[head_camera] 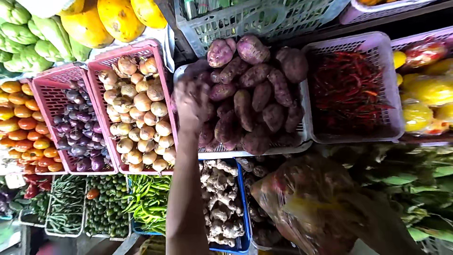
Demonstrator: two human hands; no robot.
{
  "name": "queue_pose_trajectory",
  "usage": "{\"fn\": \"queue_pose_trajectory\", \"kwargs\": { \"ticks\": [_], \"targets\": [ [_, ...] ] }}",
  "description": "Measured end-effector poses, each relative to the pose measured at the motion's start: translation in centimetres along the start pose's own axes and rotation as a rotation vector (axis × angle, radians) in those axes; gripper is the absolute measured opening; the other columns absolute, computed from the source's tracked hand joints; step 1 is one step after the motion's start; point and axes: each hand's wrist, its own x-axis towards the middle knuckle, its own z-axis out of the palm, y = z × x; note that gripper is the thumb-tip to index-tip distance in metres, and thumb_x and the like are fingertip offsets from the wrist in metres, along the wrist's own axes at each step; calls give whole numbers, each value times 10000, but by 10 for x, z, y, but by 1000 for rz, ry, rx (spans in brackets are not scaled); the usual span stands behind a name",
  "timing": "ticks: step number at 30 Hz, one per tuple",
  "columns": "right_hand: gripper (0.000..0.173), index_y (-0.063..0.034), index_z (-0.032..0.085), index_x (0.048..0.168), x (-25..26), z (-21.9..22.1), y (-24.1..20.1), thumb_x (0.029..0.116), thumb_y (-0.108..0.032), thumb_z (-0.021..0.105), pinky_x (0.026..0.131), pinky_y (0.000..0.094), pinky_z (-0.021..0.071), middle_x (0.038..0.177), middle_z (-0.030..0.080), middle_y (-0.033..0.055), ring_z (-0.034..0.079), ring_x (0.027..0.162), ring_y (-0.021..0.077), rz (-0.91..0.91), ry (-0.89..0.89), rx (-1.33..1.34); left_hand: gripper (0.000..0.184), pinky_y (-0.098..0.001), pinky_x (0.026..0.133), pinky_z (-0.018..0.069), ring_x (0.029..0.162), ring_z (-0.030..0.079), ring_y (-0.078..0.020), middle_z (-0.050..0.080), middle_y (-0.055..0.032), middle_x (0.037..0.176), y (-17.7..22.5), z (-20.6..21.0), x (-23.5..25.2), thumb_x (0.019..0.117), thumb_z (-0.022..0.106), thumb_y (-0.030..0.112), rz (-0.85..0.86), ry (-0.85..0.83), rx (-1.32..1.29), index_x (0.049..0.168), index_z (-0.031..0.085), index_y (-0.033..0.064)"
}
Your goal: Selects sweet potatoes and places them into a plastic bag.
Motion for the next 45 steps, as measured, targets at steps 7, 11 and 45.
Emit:
{"fn": "queue_pose_trajectory", "kwargs": {
  "ticks": [7,11,45],
  "targets": [
    [490,19,731,1016,-8,6,-2,819,-426,668,886,683,471,963,722,233,635,982,543,-65,87,-37,799,-610,990,489,1245,556,-490,542,-310,1389,36,97,-127,792,861,191,-176,176,-77,1473,491,-5],
    [493,26,728,1004,-12,10,-3,822,-421,631,911,666,459,949,718,228,630,988,532,-91,129,-51,846,-515,1021,499,1256,565,-412,516,-313,1410,44,88,-127,840,833,246,-267,202,-291,1510,404,-44],
    [452,-111,757,1063,-34,18,-5,713,-396,787,874,693,488,997,733,124,637,1057,493,-16,138,35,378,-660,1008,441,1264,540,-480,580,-253,1374,156,124,-85,938,699,205,127,-76,207,1293,683,76]
  ]
}}
